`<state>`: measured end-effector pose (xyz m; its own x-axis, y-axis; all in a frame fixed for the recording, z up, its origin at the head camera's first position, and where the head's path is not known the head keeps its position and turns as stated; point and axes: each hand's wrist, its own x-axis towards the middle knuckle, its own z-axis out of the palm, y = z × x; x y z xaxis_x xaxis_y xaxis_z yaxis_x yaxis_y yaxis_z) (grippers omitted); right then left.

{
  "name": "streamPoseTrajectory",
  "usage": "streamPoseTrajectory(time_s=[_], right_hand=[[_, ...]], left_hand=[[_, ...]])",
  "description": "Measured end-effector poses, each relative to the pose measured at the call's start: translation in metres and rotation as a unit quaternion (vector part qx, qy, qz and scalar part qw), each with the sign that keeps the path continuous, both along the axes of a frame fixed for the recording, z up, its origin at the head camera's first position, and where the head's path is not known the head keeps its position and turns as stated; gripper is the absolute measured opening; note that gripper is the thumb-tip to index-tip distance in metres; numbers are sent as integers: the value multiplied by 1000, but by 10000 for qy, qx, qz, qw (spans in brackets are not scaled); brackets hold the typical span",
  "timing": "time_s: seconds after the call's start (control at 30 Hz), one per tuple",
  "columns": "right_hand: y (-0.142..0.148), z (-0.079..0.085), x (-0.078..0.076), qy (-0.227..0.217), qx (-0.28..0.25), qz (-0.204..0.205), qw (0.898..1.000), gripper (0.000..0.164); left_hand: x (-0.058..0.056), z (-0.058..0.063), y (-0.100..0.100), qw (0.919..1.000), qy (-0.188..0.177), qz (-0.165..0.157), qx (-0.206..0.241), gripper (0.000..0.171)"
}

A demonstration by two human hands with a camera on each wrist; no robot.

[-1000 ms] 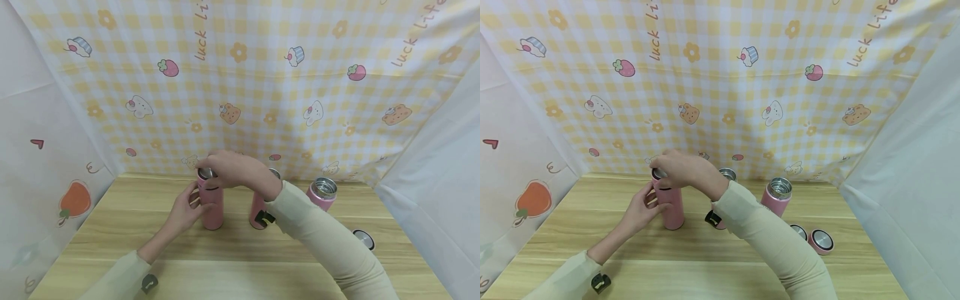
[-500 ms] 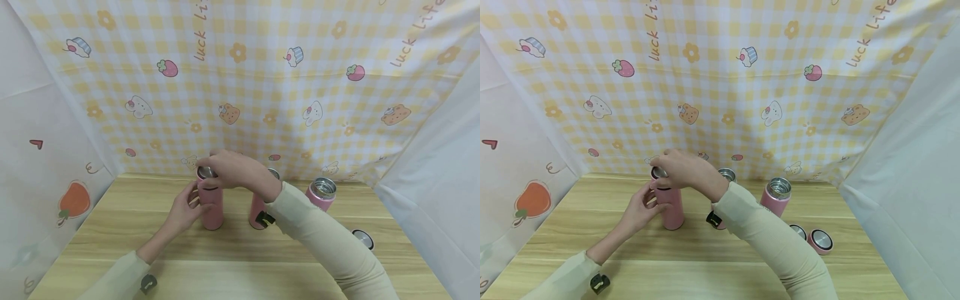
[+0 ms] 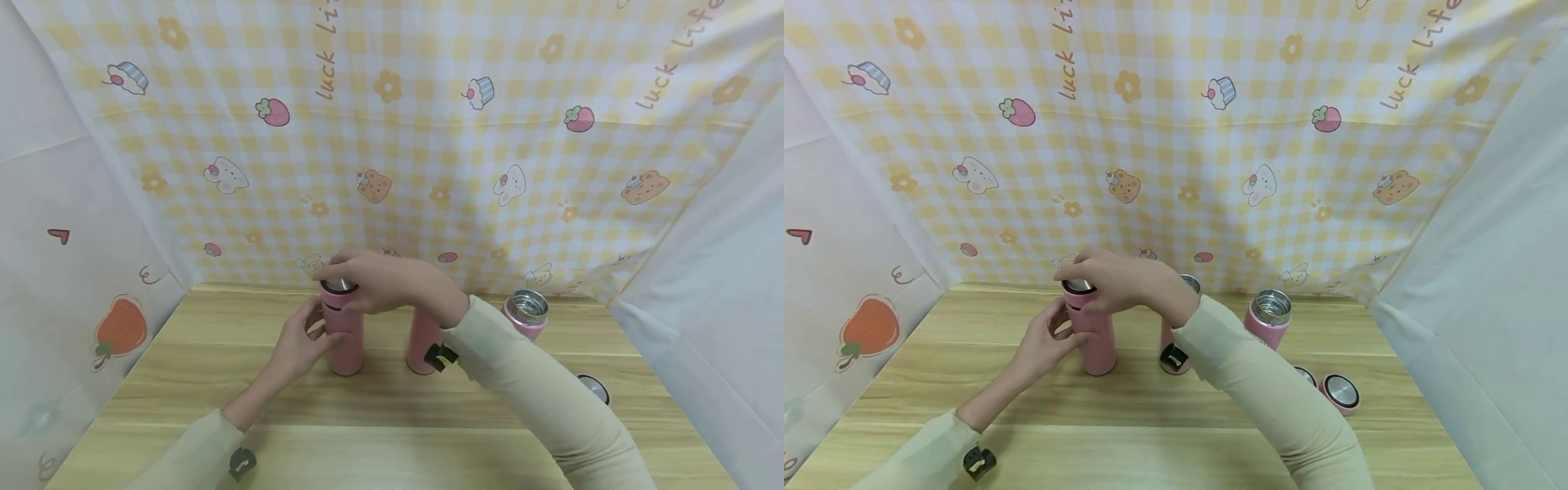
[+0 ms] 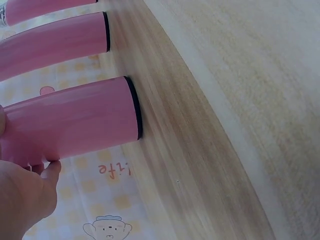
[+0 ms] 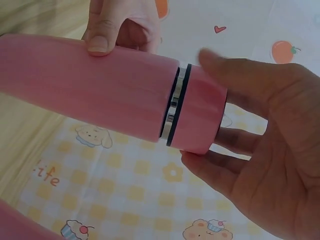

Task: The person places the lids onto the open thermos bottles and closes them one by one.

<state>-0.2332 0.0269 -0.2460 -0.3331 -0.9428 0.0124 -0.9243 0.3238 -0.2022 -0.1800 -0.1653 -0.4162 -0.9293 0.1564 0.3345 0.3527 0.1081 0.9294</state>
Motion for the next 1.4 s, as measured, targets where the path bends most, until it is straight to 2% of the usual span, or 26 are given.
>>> streamPoseTrajectory(time_s=[0.3,0.57,0.73,0.9,1.03,1.23,1.4], right_hand=[[4,6,2,-309,290,-154,9990,62],[-1,9,7,-270,491,-497,9972,61],[-4,9,8,-114,552,-533,9970,59],[-6,9,6,160,475,-440,9978,51],[-6,9,6,314,386,-425,9979,37],[-7,9,7,324,344,-551,9974,23],[-8,10,9,319,422,-741,9958,28]], left_hand=[[0,0,1,10000,14,94,2,64],[1,0,0,10000,49,31,-22,67],[1,-1,0,10000,77,-45,12,69],[1,0,1,10000,52,-39,44,72],[2,1,1,10000,23,-8,64,73],[2,1,1,10000,6,-21,28,74],[2,2,1,10000,-30,-14,18,72]])
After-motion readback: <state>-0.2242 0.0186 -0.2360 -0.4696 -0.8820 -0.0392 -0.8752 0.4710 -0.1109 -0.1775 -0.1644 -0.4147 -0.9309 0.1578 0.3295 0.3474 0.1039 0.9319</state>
